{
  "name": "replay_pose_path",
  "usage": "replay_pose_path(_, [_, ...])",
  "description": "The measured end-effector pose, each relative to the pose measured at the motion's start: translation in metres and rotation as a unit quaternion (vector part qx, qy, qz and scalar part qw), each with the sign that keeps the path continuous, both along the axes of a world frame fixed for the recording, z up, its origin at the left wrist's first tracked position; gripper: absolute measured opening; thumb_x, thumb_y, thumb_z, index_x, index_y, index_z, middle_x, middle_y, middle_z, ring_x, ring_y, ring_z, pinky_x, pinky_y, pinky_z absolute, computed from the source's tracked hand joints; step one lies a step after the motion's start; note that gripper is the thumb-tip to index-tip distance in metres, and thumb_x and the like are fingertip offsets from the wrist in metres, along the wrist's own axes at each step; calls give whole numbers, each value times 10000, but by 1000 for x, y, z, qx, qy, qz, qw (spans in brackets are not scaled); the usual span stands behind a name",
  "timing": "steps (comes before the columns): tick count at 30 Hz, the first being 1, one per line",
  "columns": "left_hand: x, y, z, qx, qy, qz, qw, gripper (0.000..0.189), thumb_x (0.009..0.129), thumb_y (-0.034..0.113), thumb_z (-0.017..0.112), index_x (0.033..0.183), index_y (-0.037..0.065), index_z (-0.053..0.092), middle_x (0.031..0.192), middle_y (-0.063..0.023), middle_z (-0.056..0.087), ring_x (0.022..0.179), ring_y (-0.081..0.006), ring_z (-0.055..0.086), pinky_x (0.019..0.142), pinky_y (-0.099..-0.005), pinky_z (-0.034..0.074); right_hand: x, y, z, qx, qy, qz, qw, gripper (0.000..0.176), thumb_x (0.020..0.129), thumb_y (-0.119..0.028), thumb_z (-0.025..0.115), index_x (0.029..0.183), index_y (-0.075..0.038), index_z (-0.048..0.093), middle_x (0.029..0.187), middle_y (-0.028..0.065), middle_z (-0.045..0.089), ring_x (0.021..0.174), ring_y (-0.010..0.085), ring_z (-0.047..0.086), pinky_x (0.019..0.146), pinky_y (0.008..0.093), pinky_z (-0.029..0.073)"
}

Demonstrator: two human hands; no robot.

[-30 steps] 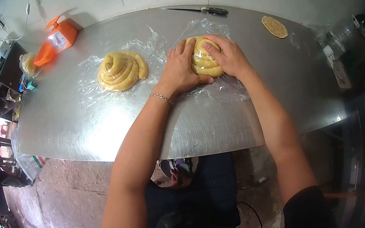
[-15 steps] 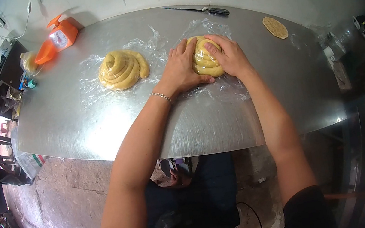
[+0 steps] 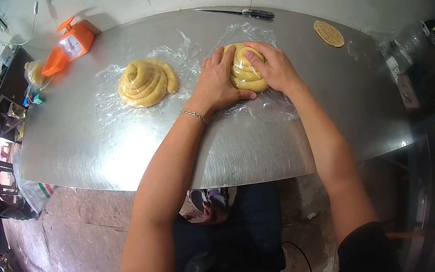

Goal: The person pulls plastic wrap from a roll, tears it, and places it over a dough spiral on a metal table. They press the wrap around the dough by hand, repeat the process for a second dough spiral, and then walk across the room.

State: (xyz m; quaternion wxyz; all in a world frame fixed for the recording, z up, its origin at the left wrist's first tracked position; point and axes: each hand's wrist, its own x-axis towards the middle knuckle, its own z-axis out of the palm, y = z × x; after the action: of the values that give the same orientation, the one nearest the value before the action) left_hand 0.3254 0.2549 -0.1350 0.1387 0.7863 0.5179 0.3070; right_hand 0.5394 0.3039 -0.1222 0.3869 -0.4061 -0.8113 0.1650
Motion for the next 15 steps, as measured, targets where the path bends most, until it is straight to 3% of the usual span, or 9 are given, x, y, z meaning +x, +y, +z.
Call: replay_pose_path(15, [0,0,-1,5,-9,-2,1000,1369,597,581,1011,1666,23,363,1664,-341,390,1572,-489,367,1325,-557,267,0,1,-2,6,0,-2,1000,602,1084,-509,623,1340,30,702,1336,243,722,1259,417,678,1092,461,520])
